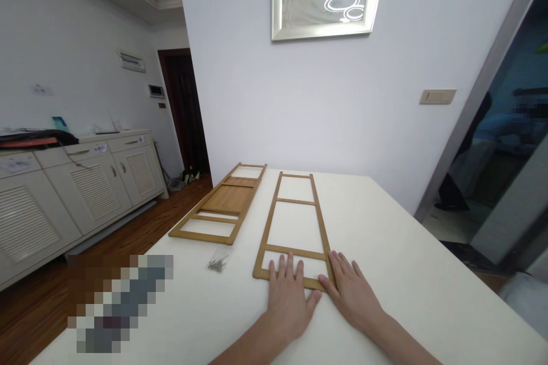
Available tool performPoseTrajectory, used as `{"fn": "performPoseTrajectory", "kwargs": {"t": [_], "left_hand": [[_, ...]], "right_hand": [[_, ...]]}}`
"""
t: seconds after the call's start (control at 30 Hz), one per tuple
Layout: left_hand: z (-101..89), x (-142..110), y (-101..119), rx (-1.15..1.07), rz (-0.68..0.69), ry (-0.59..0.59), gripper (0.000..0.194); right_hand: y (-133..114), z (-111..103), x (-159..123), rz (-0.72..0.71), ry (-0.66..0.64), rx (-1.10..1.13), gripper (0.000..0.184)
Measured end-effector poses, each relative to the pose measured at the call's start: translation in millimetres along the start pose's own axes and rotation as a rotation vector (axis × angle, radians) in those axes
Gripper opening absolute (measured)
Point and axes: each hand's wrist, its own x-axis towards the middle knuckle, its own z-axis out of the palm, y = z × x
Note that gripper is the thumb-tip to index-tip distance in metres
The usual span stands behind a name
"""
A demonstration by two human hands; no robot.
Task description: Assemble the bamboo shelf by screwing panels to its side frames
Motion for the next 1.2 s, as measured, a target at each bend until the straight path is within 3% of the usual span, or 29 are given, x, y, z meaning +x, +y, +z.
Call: {"fn": "performPoseTrajectory", "kwargs": {"t": [0.33,0.5,0.6,0.73,0.87,1.03,1.2], "left_hand": [[-6.3,0,0,0.004,-0.003,-0.053,0.084],[-1.4,0,-3,-0.031,0.018,-0.011,0.085],[-3.8,7,-9,-0.004,0.012,0.072,0.08],[-26.3,27,-38,0.139,-0.074,0.259,0.066],[-53.4,44,-89,0.313,-0.288,0.418,0.057],[-59.8,45,-135,0.38,-0.445,0.404,0.04],[-55.0,45,-142,0.37,-0.397,0.398,0.031]], "right_hand": [[1,4,-1,-0.02,0.053,-0.011,0.077],[1,3,-3,-0.02,0.076,0.017,0.074],[0,2,-3,-0.002,0.097,0.024,0.075],[-3,-2,-4,0.01,0.095,0.034,0.075],[-4,-5,-5,0.02,0.073,0.05,0.075],[-2,-4,-6,0.018,0.075,0.066,0.074],[-2,-4,-7,0.012,0.086,0.071,0.072]]}}
